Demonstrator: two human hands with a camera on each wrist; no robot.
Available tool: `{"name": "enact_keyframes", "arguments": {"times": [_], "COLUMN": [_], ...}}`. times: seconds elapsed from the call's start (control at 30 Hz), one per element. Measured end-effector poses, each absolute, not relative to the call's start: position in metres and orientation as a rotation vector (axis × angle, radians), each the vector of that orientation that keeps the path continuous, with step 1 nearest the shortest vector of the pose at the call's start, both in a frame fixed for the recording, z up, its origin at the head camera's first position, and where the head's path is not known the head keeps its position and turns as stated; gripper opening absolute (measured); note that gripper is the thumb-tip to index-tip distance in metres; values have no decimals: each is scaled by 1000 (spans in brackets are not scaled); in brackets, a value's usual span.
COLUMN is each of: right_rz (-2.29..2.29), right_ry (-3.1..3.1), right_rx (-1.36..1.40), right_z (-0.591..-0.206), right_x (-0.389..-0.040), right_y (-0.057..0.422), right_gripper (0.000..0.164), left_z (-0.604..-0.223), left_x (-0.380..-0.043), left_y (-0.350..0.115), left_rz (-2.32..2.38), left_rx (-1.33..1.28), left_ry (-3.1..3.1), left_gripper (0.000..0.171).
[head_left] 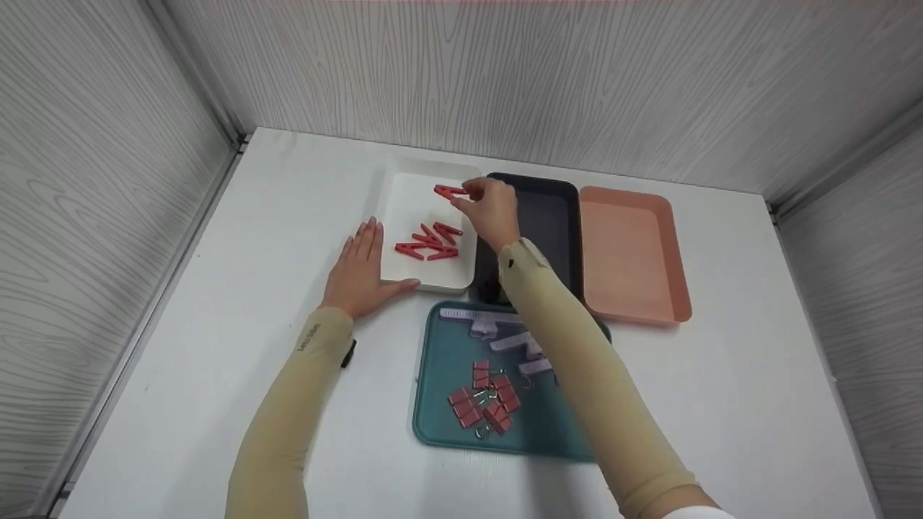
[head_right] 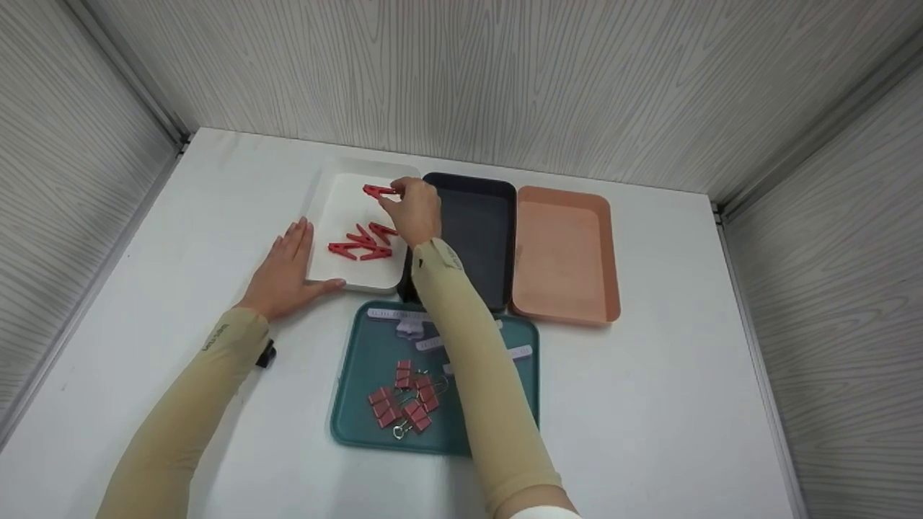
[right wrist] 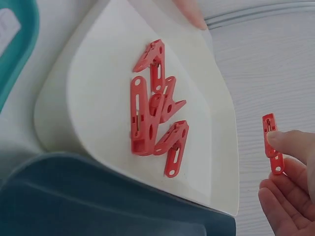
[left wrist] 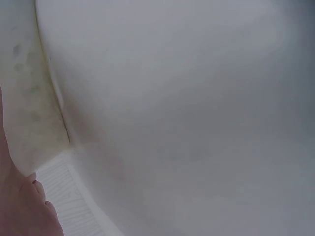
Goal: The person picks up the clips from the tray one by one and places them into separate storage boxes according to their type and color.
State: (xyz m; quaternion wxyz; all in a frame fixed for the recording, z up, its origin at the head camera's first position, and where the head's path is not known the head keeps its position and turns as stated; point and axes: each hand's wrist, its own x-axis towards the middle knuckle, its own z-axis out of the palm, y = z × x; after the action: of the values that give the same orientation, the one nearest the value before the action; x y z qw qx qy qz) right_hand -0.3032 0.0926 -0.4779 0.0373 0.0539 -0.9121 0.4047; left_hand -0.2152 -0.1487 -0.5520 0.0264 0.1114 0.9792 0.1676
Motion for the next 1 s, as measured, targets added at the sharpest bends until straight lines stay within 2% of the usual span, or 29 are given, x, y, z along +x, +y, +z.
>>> {"name": "enact_keyframes", "arguments": {"times": [0.17,0.6,1.0], "right_rz": [1227,1208,1261], "right_ry": [-2868,-2831,-2744], "right_rx": [164,285,392], "right_z": [-475,-470,-449], "right_x": [-301,-290,-277], "right_y": [92,102,112], "right_gripper": [55,51,51], "left_z": [-551,-552,-551], "left_x": [-216,-217,-218], "left_y": [-149,-151,-161], "left_rz": [515,517,510], "left_rx": [369,380,371], "left_ry": [3032,3031,3037], "left_gripper": [127,127,128]}}
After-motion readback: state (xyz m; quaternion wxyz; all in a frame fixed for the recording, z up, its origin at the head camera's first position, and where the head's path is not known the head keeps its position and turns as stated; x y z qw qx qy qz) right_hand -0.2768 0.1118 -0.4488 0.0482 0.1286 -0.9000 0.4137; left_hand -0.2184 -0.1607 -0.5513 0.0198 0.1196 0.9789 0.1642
